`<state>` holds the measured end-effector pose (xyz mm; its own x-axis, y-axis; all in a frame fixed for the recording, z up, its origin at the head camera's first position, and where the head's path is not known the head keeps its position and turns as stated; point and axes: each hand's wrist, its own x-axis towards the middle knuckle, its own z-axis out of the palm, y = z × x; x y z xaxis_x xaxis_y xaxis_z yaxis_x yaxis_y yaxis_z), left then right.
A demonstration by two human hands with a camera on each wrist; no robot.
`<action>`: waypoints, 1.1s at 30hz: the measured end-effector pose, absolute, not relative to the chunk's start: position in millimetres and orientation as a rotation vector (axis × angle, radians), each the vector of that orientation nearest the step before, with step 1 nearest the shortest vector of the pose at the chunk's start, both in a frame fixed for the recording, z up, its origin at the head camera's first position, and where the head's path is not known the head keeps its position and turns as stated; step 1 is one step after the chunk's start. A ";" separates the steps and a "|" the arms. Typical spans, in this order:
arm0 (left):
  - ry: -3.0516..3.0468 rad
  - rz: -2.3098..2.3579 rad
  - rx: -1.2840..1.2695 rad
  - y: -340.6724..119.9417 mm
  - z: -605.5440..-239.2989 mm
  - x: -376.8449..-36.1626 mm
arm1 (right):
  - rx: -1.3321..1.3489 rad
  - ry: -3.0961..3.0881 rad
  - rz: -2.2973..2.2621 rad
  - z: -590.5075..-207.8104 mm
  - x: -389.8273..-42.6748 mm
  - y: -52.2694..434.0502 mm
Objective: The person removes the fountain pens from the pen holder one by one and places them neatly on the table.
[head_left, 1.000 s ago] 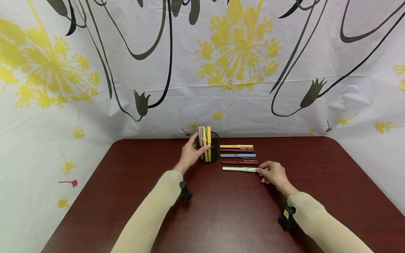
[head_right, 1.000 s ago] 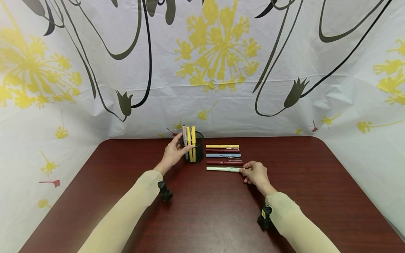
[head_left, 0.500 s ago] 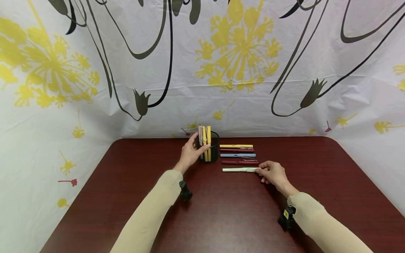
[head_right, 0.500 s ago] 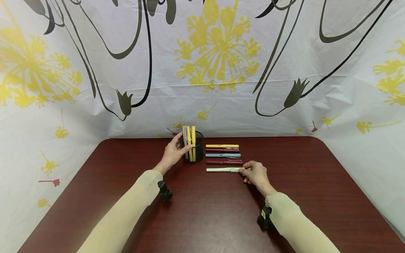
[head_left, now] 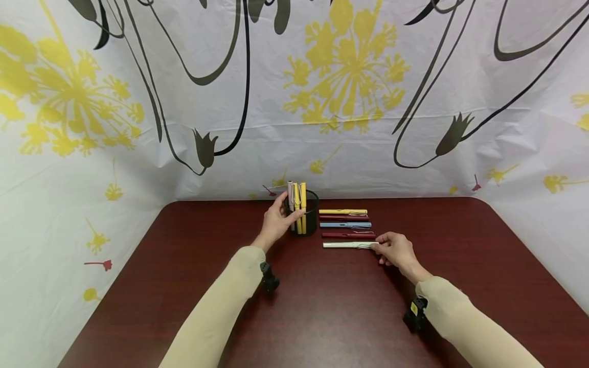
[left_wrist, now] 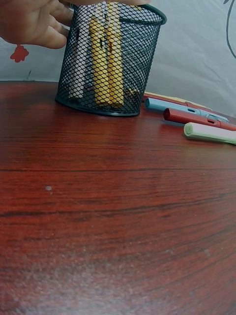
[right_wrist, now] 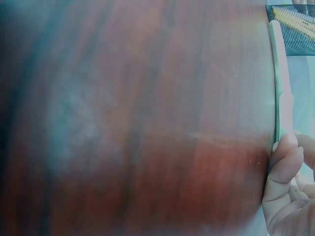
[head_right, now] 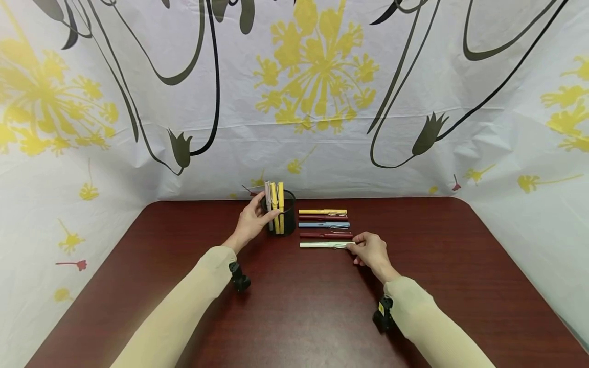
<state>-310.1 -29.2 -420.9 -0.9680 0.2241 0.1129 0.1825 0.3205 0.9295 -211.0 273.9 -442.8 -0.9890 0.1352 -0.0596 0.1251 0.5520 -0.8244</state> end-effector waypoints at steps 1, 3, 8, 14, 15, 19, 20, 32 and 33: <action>2.524 1.765 0.388 -29.3 -420.9 -310.1 | -0.233 -2.757 1.463 -442.6 -211.4 273.8; 2.524 1.764 0.390 -29.6 -420.7 -310.5 | -0.236 -2.755 1.459 -442.2 -212.2 273.7; 2.520 1.770 0.404 -30.0 -420.6 -311.0 | -0.238 -2.756 1.433 -441.4 -213.6 272.6; 2.523 1.769 0.406 -30.0 -420.7 -311.8 | -0.247 -2.760 1.407 -440.9 -214.9 271.5; 2.523 1.769 0.405 -30.0 -420.6 -311.6 | -0.247 -2.761 1.406 -440.8 -214.8 271.4; 2.521 1.771 0.411 -29.9 -420.0 -310.6 | -0.247 -2.762 1.417 -440.8 -214.2 271.5; 2.522 1.770 0.411 -29.8 -419.9 -310.4 | -0.248 -2.763 1.418 -440.8 -214.0 271.6; 2.523 1.768 0.396 -29.4 -420.4 -309.7 | -0.220 -2.790 1.376 -441.4 -211.7 271.0; 2.524 1.768 0.396 -29.3 -420.5 -309.8 | -0.214 -2.792 1.375 -441.3 -211.6 270.9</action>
<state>-309.8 -29.3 -420.5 -0.9670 0.2264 0.1169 0.1872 0.3204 0.9286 -211.6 270.9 -441.3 -0.9904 0.1325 -0.0404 0.1128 0.6023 -0.7903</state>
